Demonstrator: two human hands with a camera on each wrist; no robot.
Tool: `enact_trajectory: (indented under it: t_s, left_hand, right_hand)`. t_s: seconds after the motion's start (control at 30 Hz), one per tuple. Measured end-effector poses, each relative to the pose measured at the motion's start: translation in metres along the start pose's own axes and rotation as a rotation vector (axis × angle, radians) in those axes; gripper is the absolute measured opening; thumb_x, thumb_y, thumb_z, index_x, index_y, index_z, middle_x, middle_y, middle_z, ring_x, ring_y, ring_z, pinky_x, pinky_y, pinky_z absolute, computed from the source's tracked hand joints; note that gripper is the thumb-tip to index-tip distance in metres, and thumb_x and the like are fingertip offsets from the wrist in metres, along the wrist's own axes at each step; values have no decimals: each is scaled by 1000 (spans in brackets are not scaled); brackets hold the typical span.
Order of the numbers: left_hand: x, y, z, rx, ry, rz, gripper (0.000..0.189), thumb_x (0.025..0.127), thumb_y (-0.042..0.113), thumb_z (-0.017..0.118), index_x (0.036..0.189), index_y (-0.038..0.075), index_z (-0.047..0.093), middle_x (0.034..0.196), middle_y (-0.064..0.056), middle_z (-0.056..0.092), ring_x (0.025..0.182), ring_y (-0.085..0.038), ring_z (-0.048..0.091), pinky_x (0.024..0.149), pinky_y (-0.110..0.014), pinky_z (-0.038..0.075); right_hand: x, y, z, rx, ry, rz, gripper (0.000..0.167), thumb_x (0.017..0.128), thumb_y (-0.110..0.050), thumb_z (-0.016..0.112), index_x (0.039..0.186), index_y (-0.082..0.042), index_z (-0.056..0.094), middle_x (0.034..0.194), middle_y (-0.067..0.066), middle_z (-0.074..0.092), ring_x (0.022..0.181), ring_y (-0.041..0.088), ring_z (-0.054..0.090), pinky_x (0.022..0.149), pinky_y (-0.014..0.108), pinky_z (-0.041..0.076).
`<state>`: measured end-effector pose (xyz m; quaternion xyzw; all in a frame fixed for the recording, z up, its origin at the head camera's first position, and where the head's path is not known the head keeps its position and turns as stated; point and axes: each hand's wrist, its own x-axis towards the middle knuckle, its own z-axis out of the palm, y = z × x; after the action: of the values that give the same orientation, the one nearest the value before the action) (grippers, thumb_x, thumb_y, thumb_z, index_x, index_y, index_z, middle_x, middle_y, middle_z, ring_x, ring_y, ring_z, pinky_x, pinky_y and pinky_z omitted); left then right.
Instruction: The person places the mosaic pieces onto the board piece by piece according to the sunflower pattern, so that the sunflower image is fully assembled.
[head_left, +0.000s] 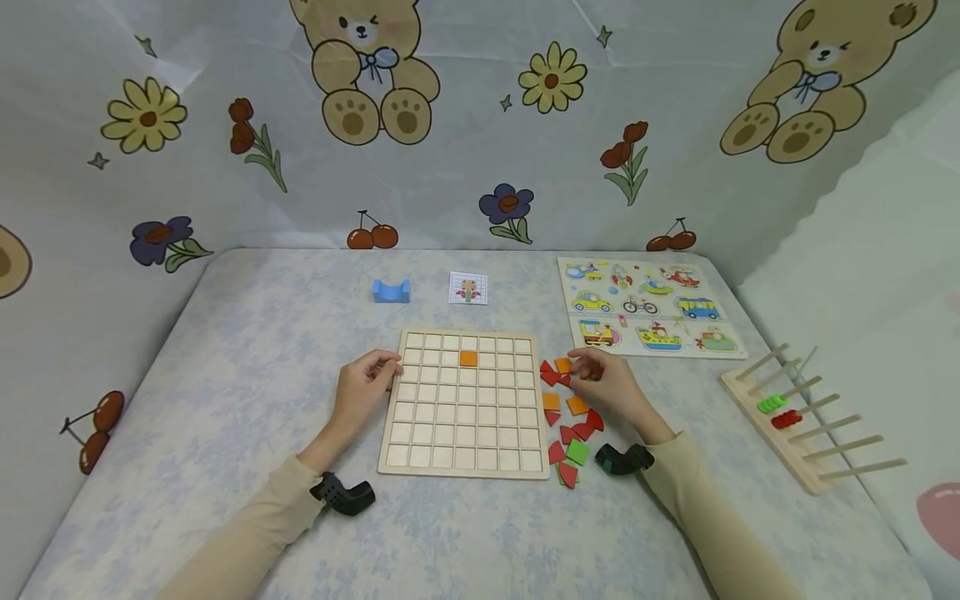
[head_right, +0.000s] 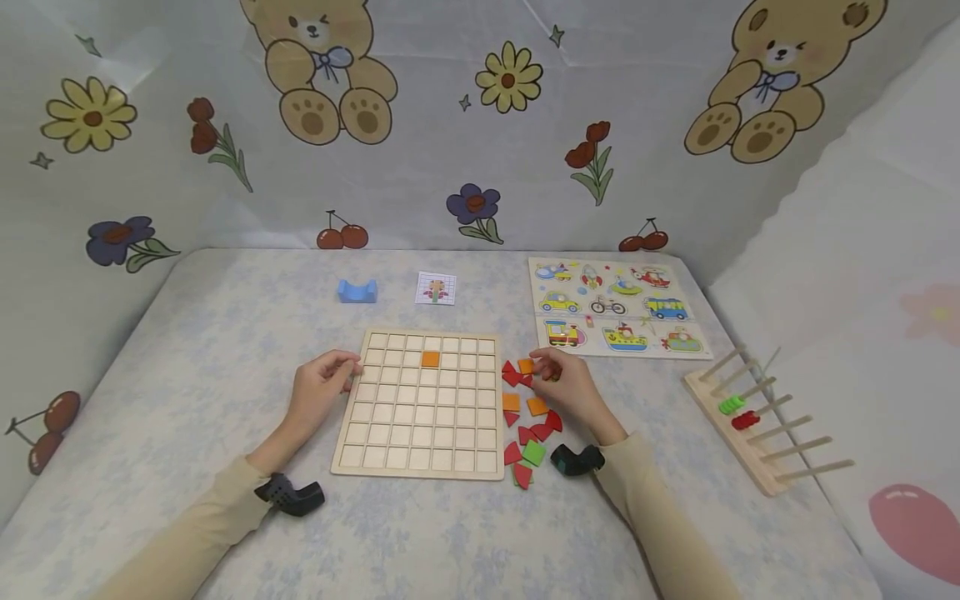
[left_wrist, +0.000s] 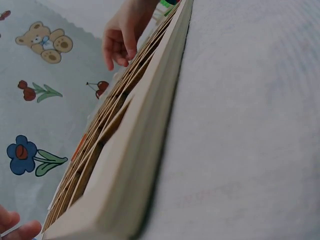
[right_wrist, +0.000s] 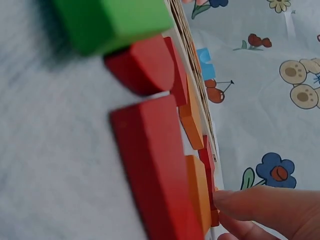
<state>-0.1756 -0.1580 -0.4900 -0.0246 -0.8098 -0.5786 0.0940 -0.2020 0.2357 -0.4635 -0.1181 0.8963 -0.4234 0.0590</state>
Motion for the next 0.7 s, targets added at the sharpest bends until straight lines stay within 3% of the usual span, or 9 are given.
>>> enact_trajectory:
  t_s: [0.13, 0.43, 0.7]
  left_hand:
    - [0, 0, 0, 5, 3, -13, 19, 95, 16, 57, 99, 4, 72, 85, -17, 72, 58, -14, 61, 55, -20, 53]
    - [-3, 14, -1, 66, -23, 11, 21, 96, 7, 53, 103, -6, 68, 86, -22, 71, 66, -38, 62, 55, -21, 51]
    - [-2, 6, -1, 44, -17, 18, 21, 96, 13, 56, 103, -1, 70, 86, -19, 72, 65, -32, 64, 56, -23, 53]
  right_hand:
    - [0, -2, 2, -22, -9, -18, 42, 82, -6, 72, 122, -4, 60, 100, 13, 67, 82, 16, 56, 71, 18, 49]
    - [-1, 0, 1, -70, -48, -37, 43, 82, -5, 72, 123, -5, 61, 105, 11, 69, 86, 18, 61, 76, 19, 51]
    - [3, -2, -3, -49, -50, -50, 43, 82, -6, 73, 123, -3, 60, 106, 14, 68, 87, 20, 62, 75, 18, 52]
